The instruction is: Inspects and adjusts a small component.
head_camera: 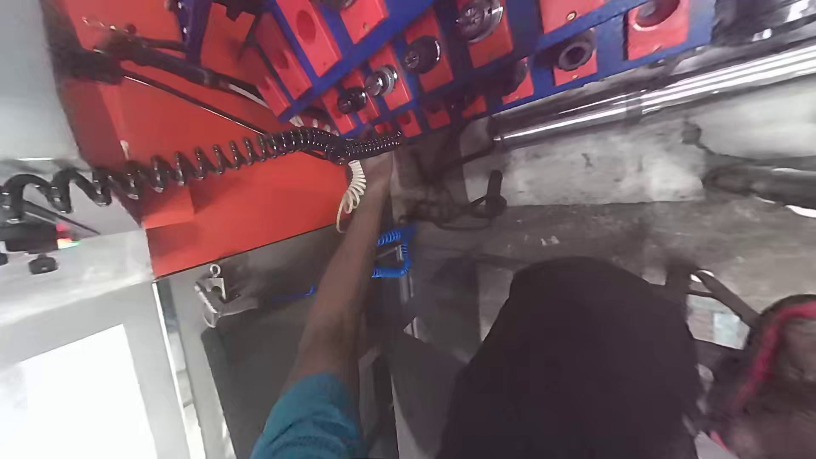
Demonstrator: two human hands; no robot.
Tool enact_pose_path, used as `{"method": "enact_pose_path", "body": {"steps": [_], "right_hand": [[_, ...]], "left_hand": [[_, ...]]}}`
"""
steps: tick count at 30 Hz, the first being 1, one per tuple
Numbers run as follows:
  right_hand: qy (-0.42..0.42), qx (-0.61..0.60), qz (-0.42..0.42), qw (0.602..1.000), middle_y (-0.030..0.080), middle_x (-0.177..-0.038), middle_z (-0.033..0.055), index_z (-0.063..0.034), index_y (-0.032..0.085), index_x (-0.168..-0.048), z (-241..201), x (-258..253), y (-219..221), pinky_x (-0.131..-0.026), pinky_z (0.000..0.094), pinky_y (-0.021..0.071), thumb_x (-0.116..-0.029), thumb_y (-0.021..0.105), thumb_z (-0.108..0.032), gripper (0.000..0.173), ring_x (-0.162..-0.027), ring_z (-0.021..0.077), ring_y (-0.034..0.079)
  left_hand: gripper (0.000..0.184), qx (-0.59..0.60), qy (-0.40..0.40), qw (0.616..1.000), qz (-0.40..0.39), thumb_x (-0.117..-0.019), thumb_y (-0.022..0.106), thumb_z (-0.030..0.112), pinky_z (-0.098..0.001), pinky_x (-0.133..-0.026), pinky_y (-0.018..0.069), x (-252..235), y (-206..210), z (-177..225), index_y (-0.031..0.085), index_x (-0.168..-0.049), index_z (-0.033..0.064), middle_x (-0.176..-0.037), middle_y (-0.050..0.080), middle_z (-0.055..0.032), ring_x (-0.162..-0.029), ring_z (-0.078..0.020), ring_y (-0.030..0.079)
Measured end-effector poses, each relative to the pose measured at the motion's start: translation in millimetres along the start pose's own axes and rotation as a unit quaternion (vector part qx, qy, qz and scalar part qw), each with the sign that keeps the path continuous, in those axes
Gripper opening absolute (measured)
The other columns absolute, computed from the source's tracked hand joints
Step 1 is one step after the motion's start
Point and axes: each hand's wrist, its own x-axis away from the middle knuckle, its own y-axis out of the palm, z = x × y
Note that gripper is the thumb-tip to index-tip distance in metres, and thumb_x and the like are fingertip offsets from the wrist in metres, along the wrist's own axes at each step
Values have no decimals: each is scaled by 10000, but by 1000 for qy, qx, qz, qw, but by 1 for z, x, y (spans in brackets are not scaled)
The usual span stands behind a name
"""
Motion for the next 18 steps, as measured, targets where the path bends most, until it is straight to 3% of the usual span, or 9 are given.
{"method": "enact_pose_path", "body": {"steps": [2,3,4,6,9,11,12,15,18], "right_hand": [[21,-26,12,999,688,-1010,137,-203,516,-1418,-6,1,4,-718,501,604,-1040,367,-653,606,-813,258,695],[30,-18,40,999,685,-965,125,-192,532,-1395,-7,6,14,-716,497,602,-1027,373,-672,626,-785,248,689],[46,-5,54,997,683,-921,94,-244,542,-1409,-8,9,19,-695,472,599,-999,361,-728,660,-745,221,676],[52,9,36,998,702,-890,41,-391,530,-1450,-2,5,7,-645,423,613,-959,352,-795,660,-697,173,680],[16,37,34,999,686,-899,31,-379,540,-1422,0,7,3,-599,384,603,-1008,358,-717,565,-693,146,666],[23,34,34,999,686,-889,36,-410,530,-1444,-2,8,5,-571,388,593,-991,348,-749,595,-665,149,654],[36,17,32,999,691,-895,51,-409,534,-1445,-3,7,7,-580,414,595,-964,362,-782,633,-672,170,660],[15,41,64,997,673,-898,47,-374,547,-1424,-1,7,4,-573,397,593,-968,387,-766,622,-678,168,655],[45,2,71,996,661,-915,112,-310,574,-1363,-4,5,-4,-586,473,582,-937,416,-793,664,-690,241,647]], "left_hand": [[563,25,44,999,6,-967,692,175,-391,-1079,489,-27,13,-4,482,-1456,-10,-1344,628,-155,-1251,-208,593],[666,84,66,994,12,-953,730,188,-401,-1035,530,-40,21,-8,402,-1494,-20,-1311,638,-168,-1203,-223,625],[782,116,78,990,24,-928,768,212,-405,-1023,542,-52,31,-9,323,-1530,-13,-1304,638,-182,-1186,-232,641],[913,136,84,986,49,-894,805,237,-387,-1072,510,-73,46,-5,250,-1580,2,-1415,561,-202,-1271,-244,586],[797,124,101,985,61,-892,804,182,-347,-1092,490,-86,53,10,353,-1504,-57,-1409,563,-200,-1292,-227,568],[662,57,62,991,100,-825,860,218,-304,-985,542,-91,56,29,539,-1346,-35,-1209,669,-147,-1116,-166,651],[637,36,41,992,113,-804,872,238,-306,-946,557,-98,59,31,572,-1302,-21,-1155,682,-146,-1064,-169,667],[681,12,7,997,71,-826,861,251,-312,-1038,516,-100,50,44,549,-1377,-1,-1278,656,-152,-1182,-178,633],[544,8,84,996,16,-827,861,278,-301,-1014,534,-98,33,49,644,-1266,41,-1205,691,-91,-1130,-131,652]]}}
